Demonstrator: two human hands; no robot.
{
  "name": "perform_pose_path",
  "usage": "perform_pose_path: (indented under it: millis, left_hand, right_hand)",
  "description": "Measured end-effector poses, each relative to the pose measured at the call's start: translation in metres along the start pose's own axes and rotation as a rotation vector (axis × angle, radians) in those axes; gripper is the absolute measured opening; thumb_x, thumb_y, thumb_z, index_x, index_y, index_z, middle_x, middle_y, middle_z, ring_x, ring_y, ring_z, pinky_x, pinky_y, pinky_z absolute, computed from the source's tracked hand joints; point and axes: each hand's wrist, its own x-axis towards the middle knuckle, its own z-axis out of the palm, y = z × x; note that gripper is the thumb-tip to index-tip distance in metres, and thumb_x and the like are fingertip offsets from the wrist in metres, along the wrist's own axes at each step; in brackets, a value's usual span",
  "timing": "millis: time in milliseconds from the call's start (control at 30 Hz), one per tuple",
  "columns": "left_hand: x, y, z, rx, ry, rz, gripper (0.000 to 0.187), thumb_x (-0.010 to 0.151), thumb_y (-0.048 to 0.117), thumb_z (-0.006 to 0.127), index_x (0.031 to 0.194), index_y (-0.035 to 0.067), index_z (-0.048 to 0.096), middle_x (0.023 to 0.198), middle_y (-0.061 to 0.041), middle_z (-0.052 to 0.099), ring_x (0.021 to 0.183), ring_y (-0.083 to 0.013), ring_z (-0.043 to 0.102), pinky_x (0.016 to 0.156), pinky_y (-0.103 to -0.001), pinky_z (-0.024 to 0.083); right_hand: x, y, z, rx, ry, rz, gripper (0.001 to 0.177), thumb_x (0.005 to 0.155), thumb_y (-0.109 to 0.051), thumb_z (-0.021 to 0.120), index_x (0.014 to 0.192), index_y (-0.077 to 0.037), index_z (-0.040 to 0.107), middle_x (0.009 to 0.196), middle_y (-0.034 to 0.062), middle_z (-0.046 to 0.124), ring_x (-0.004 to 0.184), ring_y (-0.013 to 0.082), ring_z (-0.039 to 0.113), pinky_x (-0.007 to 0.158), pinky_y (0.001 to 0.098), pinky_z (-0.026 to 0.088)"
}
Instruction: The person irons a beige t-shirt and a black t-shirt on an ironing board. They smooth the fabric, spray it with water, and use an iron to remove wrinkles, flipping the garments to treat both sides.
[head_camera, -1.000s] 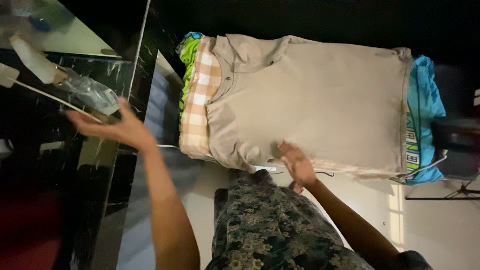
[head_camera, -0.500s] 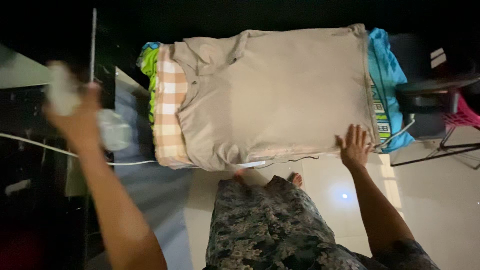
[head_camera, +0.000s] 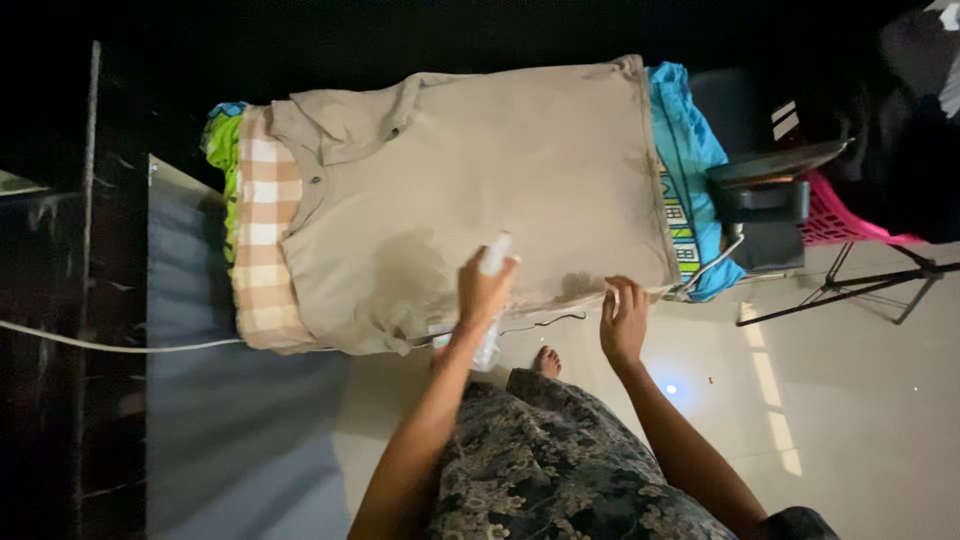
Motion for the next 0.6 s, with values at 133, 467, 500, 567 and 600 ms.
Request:
perform_pose_path:
  millis: [133, 467, 500, 567, 600]
  left_hand:
    - [-0.042, 0.023, 0.044, 0.018, -0.076, 0.127, 0.031, 0.085, 0.027, 0.081, 0.1, 0.002, 0.069, 0.076, -0.017, 0.072, 0.068, -0.031, 0.071, 0.061, -0.044, 0.056]
    - [-0.007, 0.02, 0.051, 0.118, 0.218, 0.162, 0.026, 0.09, 0.028, 0.077, 0.093, 0.004, 0.067, 0.076, -0.014, 0.071, 0.065, -0.0315, 0.07, 0.061, -0.044, 0.055]
    - [-0.007, 0.027, 0.067, 0.16, 0.159, 0.144, 0.026, 0.09, 0.028, 0.077, 0.091, 0.004, 0.066, 0.073, -0.014, 0.069, 0.063, -0.0316, 0.069, 0.06, -0.044, 0.055]
    - [-0.019, 0.041, 0.099, 0.157, 0.129, 0.263, 0.027, 0.091, 0.027, 0.079, 0.093, 0.003, 0.067, 0.078, -0.017, 0.07, 0.069, -0.0343, 0.069, 0.061, -0.045, 0.054]
    - [-0.028, 0.044, 0.106, 0.087, 0.063, 0.209, 0.027, 0.091, 0.028, 0.078, 0.096, 0.003, 0.068, 0.078, -0.016, 0.071, 0.068, -0.0309, 0.07, 0.06, -0.044, 0.055]
  right_hand:
    - [-0.003, 0.008, -0.021, 0.058, -0.013, 0.061, 0.018, 0.098, 0.002, 0.057, 0.112, -0.005, 0.065, 0.114, 0.0146, 0.062, 0.112, 0.0371, 0.056, 0.096, 0.0462, 0.045]
    - [0.016, 0.048, -0.043, 0.127, -0.048, -0.073, 0.019, 0.093, 0.008, 0.06, 0.107, -0.004, 0.065, 0.105, 0.0136, 0.063, 0.1, 0.0343, 0.059, 0.089, 0.0429, 0.048]
    - [0.015, 0.052, -0.045, 0.138, -0.052, -0.052, 0.019, 0.093, 0.008, 0.059, 0.107, -0.004, 0.065, 0.105, 0.0142, 0.063, 0.1, 0.0346, 0.06, 0.089, 0.0426, 0.048]
    - [0.017, 0.063, -0.042, 0.167, -0.056, -0.015, 0.021, 0.092, 0.01, 0.058, 0.107, -0.003, 0.065, 0.105, 0.0153, 0.063, 0.1, 0.0353, 0.06, 0.088, 0.0419, 0.048]
    - [0.018, 0.072, -0.041, 0.15, -0.027, -0.016, 0.02, 0.092, 0.009, 0.059, 0.106, -0.003, 0.065, 0.104, 0.015, 0.063, 0.1, 0.0347, 0.06, 0.09, 0.042, 0.048]
